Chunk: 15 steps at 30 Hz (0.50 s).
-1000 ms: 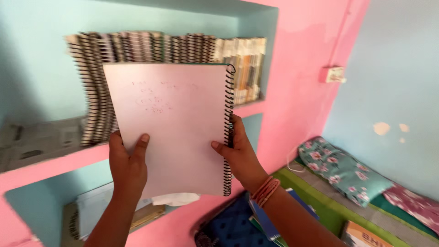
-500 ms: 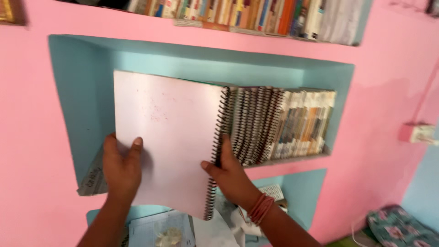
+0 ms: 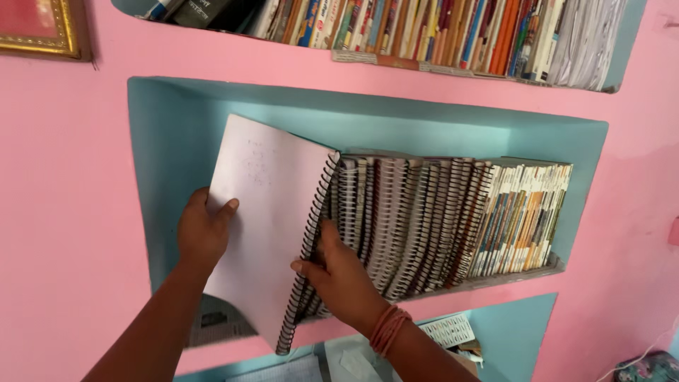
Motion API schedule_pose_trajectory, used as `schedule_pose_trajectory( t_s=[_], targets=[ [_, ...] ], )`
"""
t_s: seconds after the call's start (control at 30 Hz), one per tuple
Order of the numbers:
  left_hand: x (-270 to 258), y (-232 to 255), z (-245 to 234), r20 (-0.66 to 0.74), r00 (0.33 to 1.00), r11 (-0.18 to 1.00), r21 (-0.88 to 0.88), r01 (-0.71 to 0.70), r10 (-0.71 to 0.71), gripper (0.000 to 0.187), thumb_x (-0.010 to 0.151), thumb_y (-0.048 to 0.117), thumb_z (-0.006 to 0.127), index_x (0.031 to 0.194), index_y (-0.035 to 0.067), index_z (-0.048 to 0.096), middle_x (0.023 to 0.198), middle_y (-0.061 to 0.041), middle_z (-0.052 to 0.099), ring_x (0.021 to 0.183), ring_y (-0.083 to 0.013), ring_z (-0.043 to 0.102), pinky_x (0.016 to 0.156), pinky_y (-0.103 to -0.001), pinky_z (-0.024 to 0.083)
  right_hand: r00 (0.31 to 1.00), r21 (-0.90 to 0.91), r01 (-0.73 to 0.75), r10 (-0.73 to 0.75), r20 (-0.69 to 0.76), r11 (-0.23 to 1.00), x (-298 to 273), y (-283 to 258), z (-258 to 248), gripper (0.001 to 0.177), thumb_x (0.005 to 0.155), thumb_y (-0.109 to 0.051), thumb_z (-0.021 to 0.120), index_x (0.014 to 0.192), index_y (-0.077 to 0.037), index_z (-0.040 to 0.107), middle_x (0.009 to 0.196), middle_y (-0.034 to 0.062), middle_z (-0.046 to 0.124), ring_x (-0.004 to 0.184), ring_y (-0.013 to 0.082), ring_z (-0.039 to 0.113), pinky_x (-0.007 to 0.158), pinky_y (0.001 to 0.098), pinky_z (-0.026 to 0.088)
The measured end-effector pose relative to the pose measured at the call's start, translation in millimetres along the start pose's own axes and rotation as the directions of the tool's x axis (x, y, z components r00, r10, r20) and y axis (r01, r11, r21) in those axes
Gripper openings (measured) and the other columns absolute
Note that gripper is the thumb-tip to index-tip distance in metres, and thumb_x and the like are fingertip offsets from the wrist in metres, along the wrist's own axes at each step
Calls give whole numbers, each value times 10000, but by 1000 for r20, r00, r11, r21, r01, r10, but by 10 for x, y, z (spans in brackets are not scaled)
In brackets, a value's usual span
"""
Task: The person wipes the covers of several spiral-bound notebooks with a cloth and places them on a wall shelf. They handle each notebook one at a time, wiping the front and back covers before stacking them upright on the shelf.
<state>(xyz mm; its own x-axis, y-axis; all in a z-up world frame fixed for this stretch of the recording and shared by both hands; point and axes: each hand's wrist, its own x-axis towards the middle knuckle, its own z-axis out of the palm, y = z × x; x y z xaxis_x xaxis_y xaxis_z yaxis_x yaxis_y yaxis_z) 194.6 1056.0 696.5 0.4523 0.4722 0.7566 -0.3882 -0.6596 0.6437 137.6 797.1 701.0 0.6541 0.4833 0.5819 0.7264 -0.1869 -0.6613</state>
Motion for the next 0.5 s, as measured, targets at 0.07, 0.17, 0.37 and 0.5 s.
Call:
schedule_pose_trajectory(
  t_s=[0.07,0.17,0.37,0.5],
  targets=[
    [207,-207,138,44,999,995,-92,32,-28,459,928,248,730,1278,-27,619,1130,-191,718,1016,-313,682,902,-417,517,998,-59,-49,46,-44,997,167,-3,87,362,954,-118,663,1172,20,410,919,198,722,771,217,703,715,355,580],
    [505,-496,421,75,997,960,-274,48,-28,442,923,215,730,1279,-21,617,1157,-159,711,1036,-273,666,925,-401,512,991,-82,-28,18,-130,996,370,37,229,374,918,-109,688,1173,2,438,960,187,711,827,217,730,747,352,601],
    [640,-874,932,251,944,820,-479,312,-213,466,931,167,680,1356,19,557,1213,-113,683,1061,-233,652,933,-387,527,957,-291,-70,-18,-291,954,629,231,449,482,811,-109,814,1181,54,551,1056,190,680,882,268,702,728,367,596],
    [568,-939,1141,369,900,751,-519,408,-234,470,954,152,627,1401,51,522,1285,-93,656,1138,-223,637,987,-386,505,927,-323,-244,122,-354,914,673,292,475,582,773,-165,842,1248,30,568,1022,170,708,821,246,700,706,358,596]
  ],
)
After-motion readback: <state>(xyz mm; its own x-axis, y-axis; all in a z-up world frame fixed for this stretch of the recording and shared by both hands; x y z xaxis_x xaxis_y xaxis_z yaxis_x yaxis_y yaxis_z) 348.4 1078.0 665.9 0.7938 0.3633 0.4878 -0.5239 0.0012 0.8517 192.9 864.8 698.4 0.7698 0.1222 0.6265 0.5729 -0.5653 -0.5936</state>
